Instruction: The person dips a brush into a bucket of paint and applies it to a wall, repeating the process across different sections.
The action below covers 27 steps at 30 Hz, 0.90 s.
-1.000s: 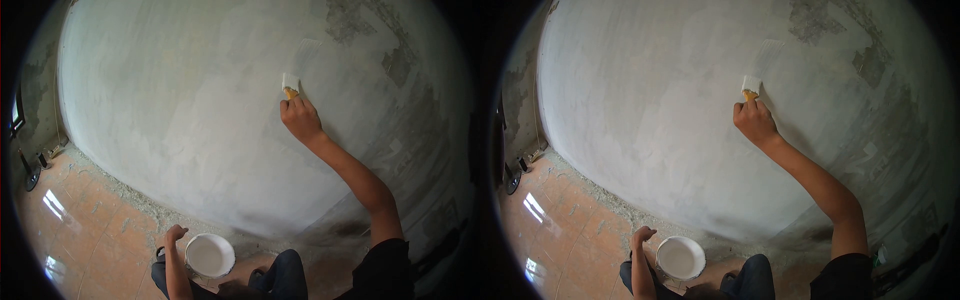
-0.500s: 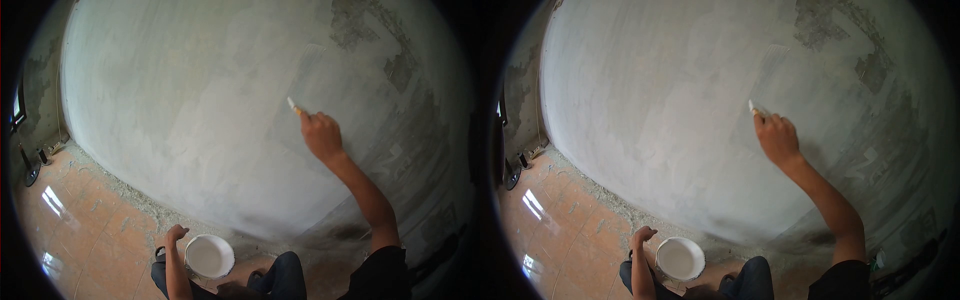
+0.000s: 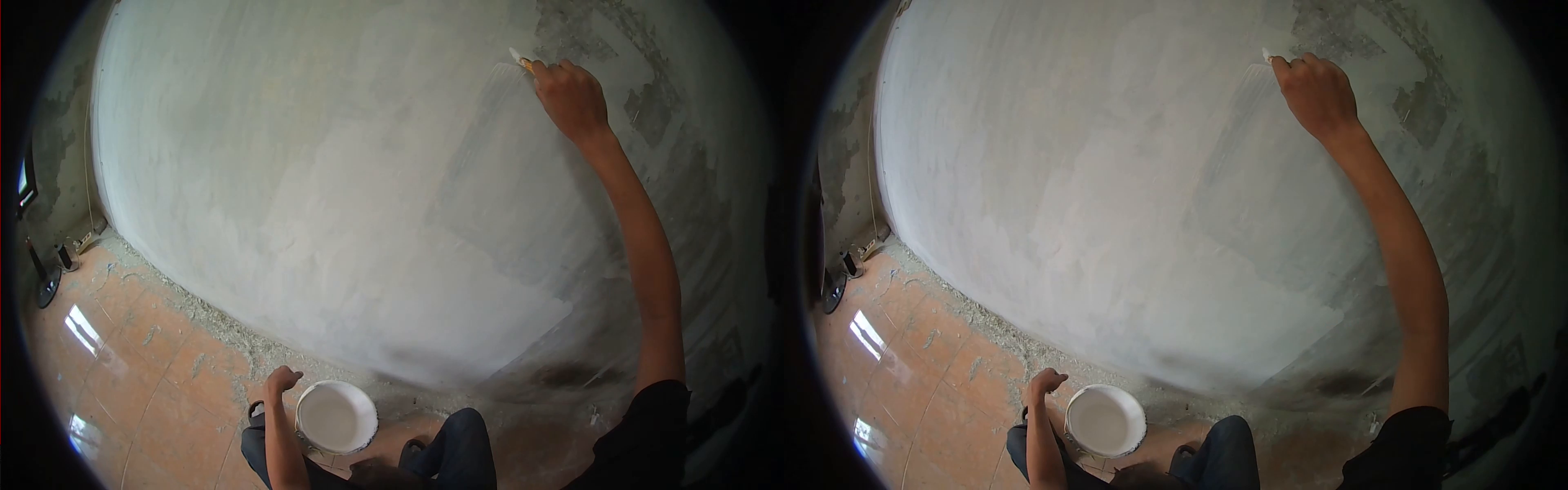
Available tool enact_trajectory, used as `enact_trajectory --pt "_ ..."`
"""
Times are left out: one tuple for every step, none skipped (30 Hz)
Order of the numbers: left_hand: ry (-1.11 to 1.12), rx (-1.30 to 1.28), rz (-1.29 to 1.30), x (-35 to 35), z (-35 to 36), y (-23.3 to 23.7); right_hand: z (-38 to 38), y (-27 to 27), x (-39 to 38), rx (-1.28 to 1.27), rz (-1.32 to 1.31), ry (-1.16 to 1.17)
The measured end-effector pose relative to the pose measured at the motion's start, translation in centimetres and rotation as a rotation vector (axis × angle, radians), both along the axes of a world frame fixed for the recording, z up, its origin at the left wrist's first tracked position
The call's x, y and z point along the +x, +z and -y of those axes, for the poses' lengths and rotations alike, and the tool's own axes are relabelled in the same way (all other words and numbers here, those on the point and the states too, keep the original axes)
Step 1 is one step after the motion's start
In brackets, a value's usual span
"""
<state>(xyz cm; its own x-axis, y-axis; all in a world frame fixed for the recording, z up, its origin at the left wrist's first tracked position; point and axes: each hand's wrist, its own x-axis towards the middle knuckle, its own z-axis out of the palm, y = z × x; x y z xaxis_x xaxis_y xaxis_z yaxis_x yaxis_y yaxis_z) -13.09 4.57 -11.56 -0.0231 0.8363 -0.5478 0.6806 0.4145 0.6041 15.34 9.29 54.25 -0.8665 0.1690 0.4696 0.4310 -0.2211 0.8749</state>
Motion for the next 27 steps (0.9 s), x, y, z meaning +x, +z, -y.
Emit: enact_trajectory --pt "0.000 0.005 0.001 0.0 0.0 -0.1 -0.3 -0.1 0.0 -0.002 0.000 0.001" --pt "0.002 0.009 0.000 -0.1 0.1 -0.1 -0.6 -0.3 -0.1 -0.008 -0.013 -0.042" --pt "0.007 0.007 -0.002 -0.2 0.1 0.1 -1.0 -0.6 -0.2 -0.014 -0.028 -0.084" --pt "0.008 0.019 0.002 -0.2 0.3 0.3 -1.3 -0.9 -0.2 -0.018 -0.029 -0.080" --pt "0.007 0.031 0.009 -0.2 0.4 0.4 -1.6 -1.3 0.0 -0.001 0.008 -0.063" --pt "0.008 0.028 0.011 -0.1 0.4 0.2 -1.9 -1.5 0.1 0.017 0.047 -0.048" --pt "0.009 0.019 0.015 -0.1 0.3 -0.1 -1.9 -2.0 0.1 0.016 0.049 -0.047" --pt "0.010 0.012 0.020 -0.1 0.1 -0.3 -1.9 -2.5 0.0 0.007 0.045 -0.064" --pt "0.011 0.013 0.021 -0.1 0.1 -0.2 -1.8 -3.0 -0.1 -0.003 0.041 -0.080" --pt "0.006 0.015 0.008 0.0 0.1 0.1 -1.6 -3.5 -0.3 -0.002 0.042 -0.079" --pt "0.000 0.016 -0.005 0.0 0.2 0.3 -1.5 -4.1 -0.4 -0.019 0.050 -0.081" --pt "0.001 0.015 -0.004 0.1 0.2 0.3 -1.4 -4.6 -0.6 -0.037 0.058 -0.084" --pt "0.006 0.022 -0.002 0.1 0.3 0.4 -1.3 -5.1 -0.6 -0.037 0.059 -0.084" --pt "0.012 0.030 -0.001 0.2 0.3 0.5 -1.4 -5.7 -0.6 -0.043 0.084 -0.079" --pt "0.012 0.029 -0.001 0.2 0.2 0.5 -1.3 -6.2 -0.6 -0.049 0.109 -0.075" --pt "0.009 0.022 0.003 0.2 0.3 0.6 -1.3 -6.7 -0.7 -0.050 0.109 -0.075" --pt "0.006 0.015 0.007 0.1 0.3 0.7 -1.2 -7.2 -0.8 -0.063 0.130 -0.064" --pt "0.007 0.014 0.007 0.1 0.3 0.8 -1.2 -7.8 -0.8 -0.077 0.152 -0.054" --pt "0.007 0.022 0.004 0.1 0.4 0.9 -1.1 -8.3 -0.8 -0.077 0.152 -0.053" --pt "0.008 0.030 0.002 0.1 0.4 1.0 -1.1 -8.9 -0.8 -0.096 0.158 -0.046" --pt "0.009 0.029 0.003 0.1 0.4 1.0 -1.1 -9.5 -0.8 -0.114 0.164 -0.039" --pt "0.009 0.026 0.002 0.0 0.4 1.1 -1.1 -10.0 -0.7 -0.116 0.164 -0.038" --pt "0.010 0.023 0.002 0.0 0.5 1.1 -1.2 -10.6 -0.6 -0.119 0.184 -0.026" --pt "0.011 0.021 0.003 0.0 0.3 0.2 -1.2 -11.2 -0.6 -0.124 0.203 -0.015" --pt "0.006 0.106 -0.011 -0.1 0.1 -1.0 -1.2 -11.8 -0.5 -0.127 0.205 -0.014" --pt "0.002 0.191 -0.024 -0.2 -0.1 -2.1 -1.2 -12.5 -0.4 -0.148 0.204 -0.047" --pt "0.002 0.187 -0.022 -0.1 0.0 -1.9 -1.1 -13.2 -0.3 -0.170 0.204 -0.079"
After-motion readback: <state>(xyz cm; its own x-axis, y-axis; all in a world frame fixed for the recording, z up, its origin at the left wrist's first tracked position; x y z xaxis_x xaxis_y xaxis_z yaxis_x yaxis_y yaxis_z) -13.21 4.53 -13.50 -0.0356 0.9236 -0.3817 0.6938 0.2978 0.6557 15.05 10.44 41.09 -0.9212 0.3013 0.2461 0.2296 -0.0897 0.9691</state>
